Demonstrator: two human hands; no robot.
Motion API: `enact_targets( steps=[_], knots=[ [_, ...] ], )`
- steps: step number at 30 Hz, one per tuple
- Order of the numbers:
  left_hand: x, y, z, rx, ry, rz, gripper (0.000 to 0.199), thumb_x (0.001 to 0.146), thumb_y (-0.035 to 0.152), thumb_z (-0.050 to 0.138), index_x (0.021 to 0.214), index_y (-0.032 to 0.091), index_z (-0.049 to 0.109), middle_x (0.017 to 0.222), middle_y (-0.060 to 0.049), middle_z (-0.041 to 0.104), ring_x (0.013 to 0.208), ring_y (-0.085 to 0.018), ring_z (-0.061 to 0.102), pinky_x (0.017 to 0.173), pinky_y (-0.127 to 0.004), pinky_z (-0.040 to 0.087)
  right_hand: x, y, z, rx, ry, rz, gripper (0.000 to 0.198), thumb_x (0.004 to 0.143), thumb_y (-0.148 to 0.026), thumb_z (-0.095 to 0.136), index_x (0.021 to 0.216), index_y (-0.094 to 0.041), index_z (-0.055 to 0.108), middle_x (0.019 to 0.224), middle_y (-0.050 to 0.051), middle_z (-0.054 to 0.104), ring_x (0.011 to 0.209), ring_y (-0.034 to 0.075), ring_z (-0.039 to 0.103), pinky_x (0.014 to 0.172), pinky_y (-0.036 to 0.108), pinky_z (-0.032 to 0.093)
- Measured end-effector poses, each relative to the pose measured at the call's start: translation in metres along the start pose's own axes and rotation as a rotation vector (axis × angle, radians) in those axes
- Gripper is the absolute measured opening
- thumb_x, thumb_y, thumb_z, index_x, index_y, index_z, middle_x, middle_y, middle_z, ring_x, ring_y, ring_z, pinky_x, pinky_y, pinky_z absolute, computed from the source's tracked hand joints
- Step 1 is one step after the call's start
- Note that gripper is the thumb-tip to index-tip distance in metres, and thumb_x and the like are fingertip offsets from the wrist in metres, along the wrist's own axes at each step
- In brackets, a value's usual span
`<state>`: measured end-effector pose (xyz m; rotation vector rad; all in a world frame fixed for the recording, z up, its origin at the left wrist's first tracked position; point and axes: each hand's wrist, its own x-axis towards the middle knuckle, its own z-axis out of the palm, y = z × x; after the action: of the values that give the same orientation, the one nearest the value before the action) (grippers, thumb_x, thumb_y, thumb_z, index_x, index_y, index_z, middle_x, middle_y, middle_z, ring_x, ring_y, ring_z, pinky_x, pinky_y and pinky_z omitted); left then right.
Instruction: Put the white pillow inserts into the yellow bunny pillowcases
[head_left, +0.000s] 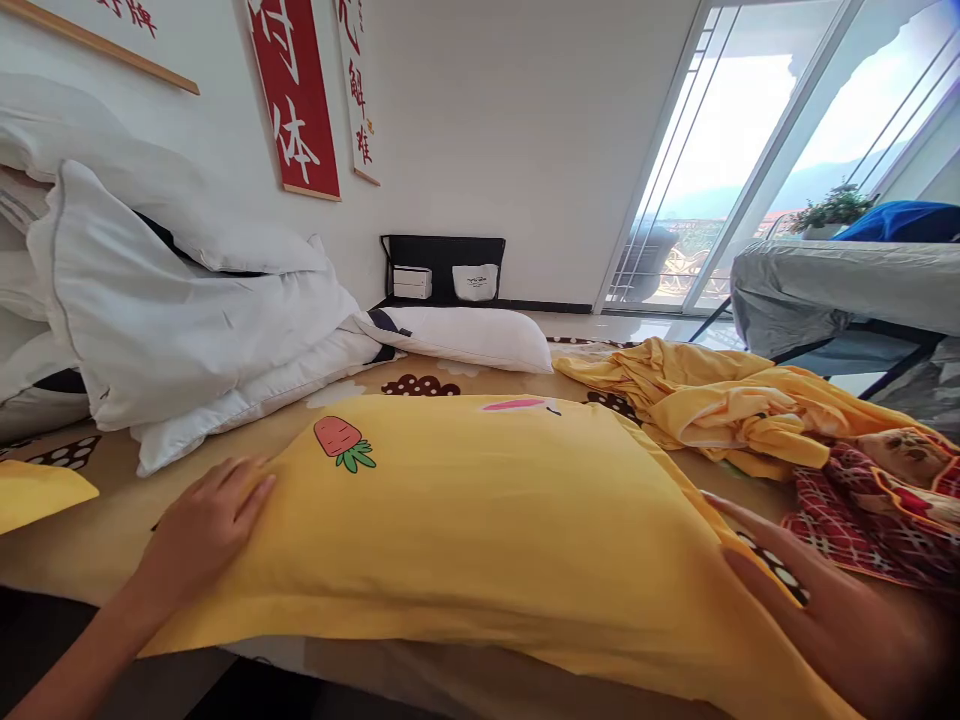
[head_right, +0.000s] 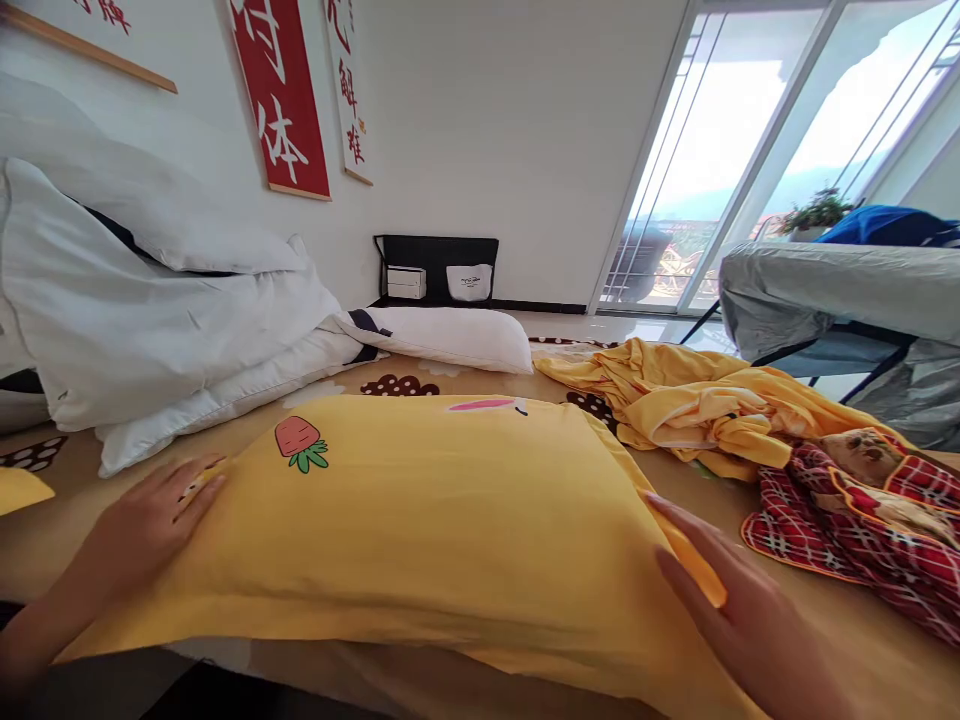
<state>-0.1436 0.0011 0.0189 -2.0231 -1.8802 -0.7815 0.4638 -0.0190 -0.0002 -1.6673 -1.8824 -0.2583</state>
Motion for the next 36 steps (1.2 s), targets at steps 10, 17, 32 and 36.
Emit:
enact_targets(
  steps=[10, 17, 32, 36],
  knots=[
    [-0.055, 0.104, 0.027, 0.163, 0.089, 0.954, 0.043, 0.089, 0.022, 0.054, 0.131, 0.023, 0.053, 0.138, -0.006, 0.053, 0.136, -0.025, 0.037, 0.118, -0.048, 0.016, -0.029, -0.075, 0.027, -0.081, 0.164, -0.726, 0.054, 0.087, -0.032, 0.057, 0.140, -0.027, 0.044, 0.123, 0.004, 0.064, 0.115, 0.022, 0.059, 0.095, 0.033, 0.043],
    [-0.066, 0.090, 0.041, -0.028, 0.239, 1.009, 0.019, 0.089, 0.009, 0.050, 0.092, 0.015, 0.068, 0.110, -0.007, 0.068, 0.124, -0.022, 0.050, 0.113, -0.040, 0.031, -0.074, -0.058, 0.036, -0.194, 0.170, -0.846, 0.044, 0.093, -0.027, 0.043, 0.136, -0.031, 0.049, 0.110, -0.004, 0.070, 0.091, 0.014, 0.066, 0.078, 0.025, 0.045],
    [-0.052, 0.096, 0.024, -0.166, 0.051, 0.947, 0.023, 0.088, 0.004, 0.042, 0.094, 0.015, 0.061, 0.115, -0.010, 0.068, 0.119, -0.019, 0.056, 0.106, -0.035, 0.043, -0.059, -0.067, 0.020, 0.088, 0.144, -0.681, 0.041, 0.093, -0.024, 0.043, 0.132, -0.030, 0.055, 0.101, 0.001, 0.073, 0.089, 0.019, 0.069, 0.075, 0.028, 0.055],
    [-0.059, 0.101, 0.016, -0.229, -0.053, 0.910, 0.025, 0.083, 0.004, 0.041, 0.090, 0.019, 0.060, 0.102, -0.005, 0.073, 0.101, -0.013, 0.065, 0.097, -0.024, 0.047, -0.062, -0.064, 0.017, 0.148, -0.008, -0.673, 0.027, 0.094, -0.024, 0.044, 0.102, -0.027, 0.070, 0.080, 0.000, 0.073, 0.068, 0.013, 0.069, 0.058, 0.017, 0.052]
  ],
)
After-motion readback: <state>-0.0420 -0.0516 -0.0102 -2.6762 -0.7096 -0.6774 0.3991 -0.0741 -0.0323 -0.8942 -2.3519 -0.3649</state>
